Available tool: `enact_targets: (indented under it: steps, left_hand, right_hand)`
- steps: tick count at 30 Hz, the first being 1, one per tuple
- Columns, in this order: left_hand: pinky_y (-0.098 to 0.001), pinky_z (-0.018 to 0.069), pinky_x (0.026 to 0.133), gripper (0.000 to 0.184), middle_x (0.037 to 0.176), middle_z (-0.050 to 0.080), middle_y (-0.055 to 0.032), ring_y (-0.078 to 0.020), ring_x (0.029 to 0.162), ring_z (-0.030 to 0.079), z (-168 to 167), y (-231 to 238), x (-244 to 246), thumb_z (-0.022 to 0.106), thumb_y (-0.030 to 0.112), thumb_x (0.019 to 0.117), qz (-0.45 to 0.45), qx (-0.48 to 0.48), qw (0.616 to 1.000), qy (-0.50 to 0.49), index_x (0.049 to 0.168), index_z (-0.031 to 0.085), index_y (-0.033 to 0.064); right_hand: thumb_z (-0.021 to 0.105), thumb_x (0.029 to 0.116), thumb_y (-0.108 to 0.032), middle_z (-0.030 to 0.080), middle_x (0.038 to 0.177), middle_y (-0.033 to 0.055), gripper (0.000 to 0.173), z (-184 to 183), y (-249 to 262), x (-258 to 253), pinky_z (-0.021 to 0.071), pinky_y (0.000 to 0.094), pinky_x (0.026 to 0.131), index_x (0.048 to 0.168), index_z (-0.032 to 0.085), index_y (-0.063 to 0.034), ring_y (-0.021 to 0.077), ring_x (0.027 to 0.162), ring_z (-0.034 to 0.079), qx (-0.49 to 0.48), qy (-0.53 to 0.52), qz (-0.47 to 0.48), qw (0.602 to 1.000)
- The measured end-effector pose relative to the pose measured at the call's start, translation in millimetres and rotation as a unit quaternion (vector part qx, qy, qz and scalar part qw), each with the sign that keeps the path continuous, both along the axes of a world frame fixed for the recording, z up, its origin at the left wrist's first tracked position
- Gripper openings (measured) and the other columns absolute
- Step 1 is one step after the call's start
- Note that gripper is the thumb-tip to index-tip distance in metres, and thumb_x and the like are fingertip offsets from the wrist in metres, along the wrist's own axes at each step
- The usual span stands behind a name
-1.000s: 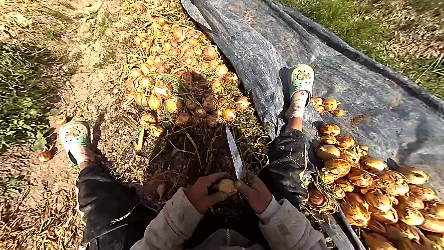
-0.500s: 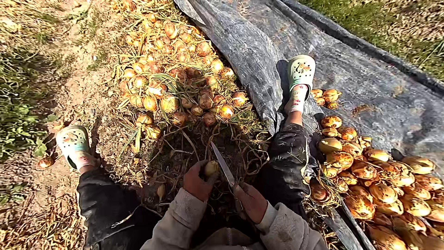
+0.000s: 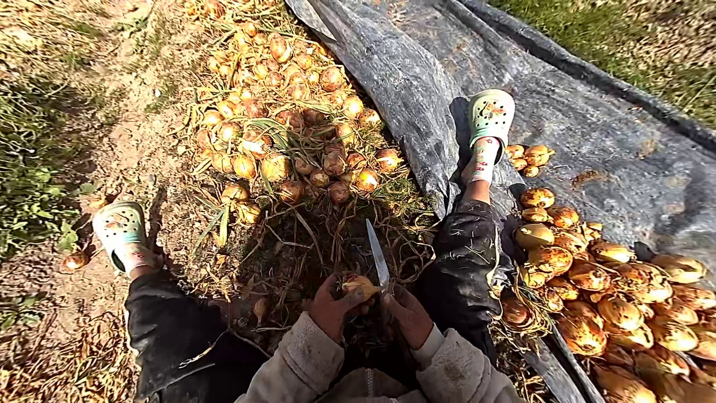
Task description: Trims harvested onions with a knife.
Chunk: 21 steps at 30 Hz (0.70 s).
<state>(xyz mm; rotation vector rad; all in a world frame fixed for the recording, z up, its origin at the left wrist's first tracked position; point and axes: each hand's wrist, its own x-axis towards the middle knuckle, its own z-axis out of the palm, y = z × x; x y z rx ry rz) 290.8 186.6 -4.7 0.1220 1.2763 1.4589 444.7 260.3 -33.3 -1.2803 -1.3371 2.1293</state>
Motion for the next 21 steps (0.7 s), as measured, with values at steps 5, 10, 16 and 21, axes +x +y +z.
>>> enact_targets:
  steps: [5, 10, 16, 21]
  left_hand:
    - [-0.0331, 0.0642, 0.072, 0.045, 0.101, 0.070, -0.0137, -0.0208, 0.080, 0.074, -3.6, -3.1, -2.6, 0.061, -0.009, 0.0913, -0.059, -0.031, 0.998, 0.004, 0.133, 0.044, -0.0068]
    - [-0.0315, 0.0612, 0.083, 0.048, 0.108, 0.070, -0.0157, -0.0169, 0.091, 0.072, -32.6, -5.0, -9.1, 0.070, -0.004, 0.0881, -0.038, -0.072, 0.980, 0.181, 0.132, 0.051, -0.0073]
    - [-0.0419, 0.0573, 0.094, 0.047, 0.131, 0.060, -0.0219, -0.0265, 0.107, 0.067, -23.2, 30.7, -11.0, 0.053, 0.004, 0.1046, 0.078, -0.030, 0.987, 0.134, 0.150, 0.039, -0.0001]
    - [-0.0364, 0.0595, 0.083, 0.035, 0.096, 0.075, -0.0176, -0.0190, 0.085, 0.073, 27.4, 24.1, 16.1, 0.054, 0.017, 0.1056, -0.281, 0.250, 0.851, 0.367, 0.119, 0.068, -0.0120]
  right_hand:
    - [0.050, 0.1030, -0.025, 0.054, 0.066, -0.0053, 0.023, 1.7, -4.2, -2.4, 0.0469, 0.0212, 0.049, 0.110, 0.056, -0.0035, 0.0034, 0.049, 0.049, -0.007, 0.009, -0.020, 1.000]
    - [0.031, 0.1125, -0.029, 0.045, 0.051, -0.0037, 0.038, 2.4, -5.6, -4.7, 0.0431, 0.0225, 0.042, 0.088, 0.052, -0.0085, 0.0074, 0.040, 0.045, -0.103, -0.033, 0.024, 0.994]
    - [0.019, 0.1124, -0.044, 0.048, 0.055, 0.0017, 0.060, -33.6, 0.6, 2.3, 0.0442, 0.0302, 0.044, 0.082, 0.053, -0.0054, 0.0138, 0.043, 0.047, -0.118, -0.089, -0.028, 0.989]
    - [0.025, 0.1113, -0.013, 0.065, 0.085, 0.0081, 0.038, 25.5, 15.0, -2.5, 0.0540, 0.0281, 0.071, 0.119, 0.058, 0.0051, 0.0118, 0.072, 0.061, -0.085, -0.140, 0.021, 0.986]
